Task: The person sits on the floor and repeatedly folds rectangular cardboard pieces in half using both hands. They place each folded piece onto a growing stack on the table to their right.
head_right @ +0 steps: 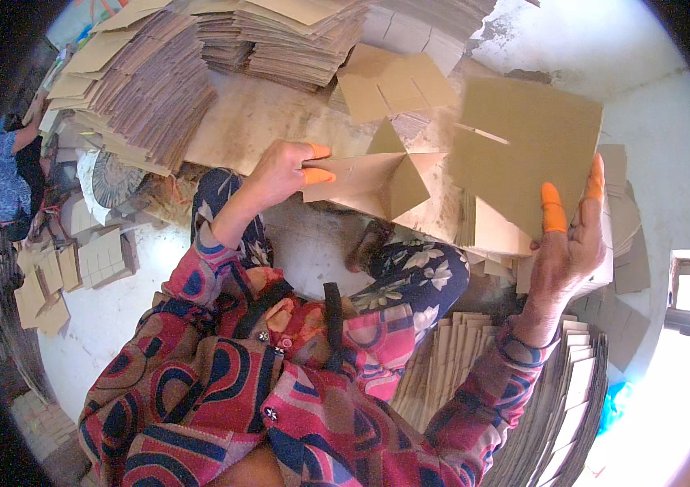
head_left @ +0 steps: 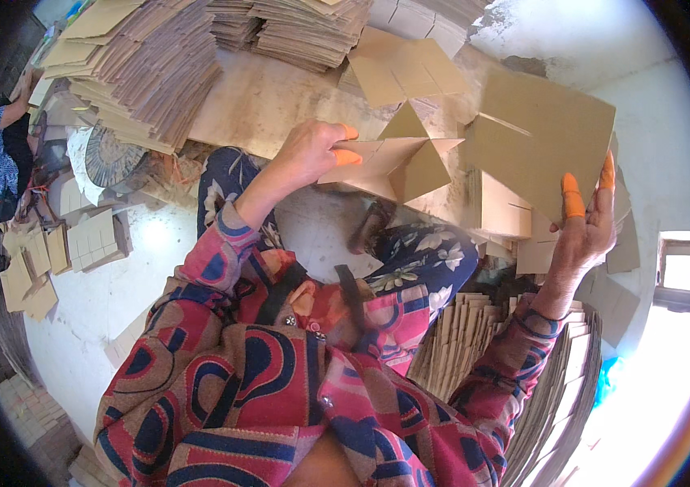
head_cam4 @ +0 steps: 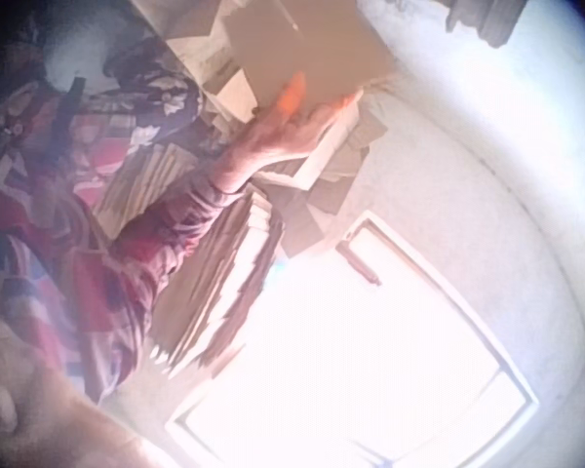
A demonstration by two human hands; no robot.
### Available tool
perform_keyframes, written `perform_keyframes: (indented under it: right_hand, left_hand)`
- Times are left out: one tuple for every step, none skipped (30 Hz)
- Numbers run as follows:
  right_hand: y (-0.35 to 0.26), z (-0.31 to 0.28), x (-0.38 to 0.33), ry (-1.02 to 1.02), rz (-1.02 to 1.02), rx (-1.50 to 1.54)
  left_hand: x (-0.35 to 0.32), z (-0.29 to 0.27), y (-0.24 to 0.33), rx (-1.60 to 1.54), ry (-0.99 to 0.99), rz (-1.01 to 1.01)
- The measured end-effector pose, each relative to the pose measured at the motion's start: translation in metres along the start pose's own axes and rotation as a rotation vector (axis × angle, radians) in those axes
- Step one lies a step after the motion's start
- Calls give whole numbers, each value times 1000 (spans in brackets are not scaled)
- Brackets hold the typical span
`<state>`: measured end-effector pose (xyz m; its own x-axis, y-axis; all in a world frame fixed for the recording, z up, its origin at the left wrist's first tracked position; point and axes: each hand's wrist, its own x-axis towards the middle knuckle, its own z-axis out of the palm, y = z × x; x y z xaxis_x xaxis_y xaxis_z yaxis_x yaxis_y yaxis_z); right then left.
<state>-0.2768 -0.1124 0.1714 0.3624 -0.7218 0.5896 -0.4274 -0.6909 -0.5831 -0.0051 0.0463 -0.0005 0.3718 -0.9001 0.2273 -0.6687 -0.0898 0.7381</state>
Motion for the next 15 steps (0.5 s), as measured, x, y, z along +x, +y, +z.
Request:
perform_keyframes:
  right_hand:
    - [-7, 2, 1, -52, -2, 117]
    - [-12, 5, 4, -105, -5, 236]
    - [-15, 8, 6, -158, -5, 354]
    - [-18, 14, 8, -193, -5, 351]
    - [-21, 19, 9, -230, -6, 350]
    - [-22, 23, 10, -268, -4, 351]
    - [-23, 25, 11, -311, 40, 397]
    - [-24, 28, 12, -354, 85, 440]
    - [-23, 35, 12, -353, 88, 480]
    - [-20, 42, 13, -352, 91, 520]
    - [-14, 48, 15, -362, 40, 485]
    - [-8, 53, 17, -373, -10, 445]
    - [-6, 54, 18, -387, -10, 408]
    - [-6, 54, 19, -401, -10, 370]
    - [-13, 53, 20, -420, 38, 341]
  left_hand:
    - [2, 1, 1, -27, -17, 16]
    - [2, 5, -1, -45, 15, 48]
    - [3, 9, -2, -64, 44, 82]
    - [4, 12, -2, -81, 73, 114]
    - [5, 13, -3, -69, 63, 119]
    - [5, 11, 0, -55, 52, 120]
    - [5, 10, 1, -40, 42, 121]
    - [5, 11, 0, -38, 53, 134]
    - [4, 12, -2, -36, 64, 149]
    - [4, 13, -3, -34, 74, 164]
    - [4, 13, -4, -30, 75, 169]
    - [5, 13, -4, -30, 74, 175]
    - [5, 14, -3, -31, 73, 181]
    - [6, 15, -2, -43, 81, 163]
    - [7, 15, -1, -51, 91, 142]
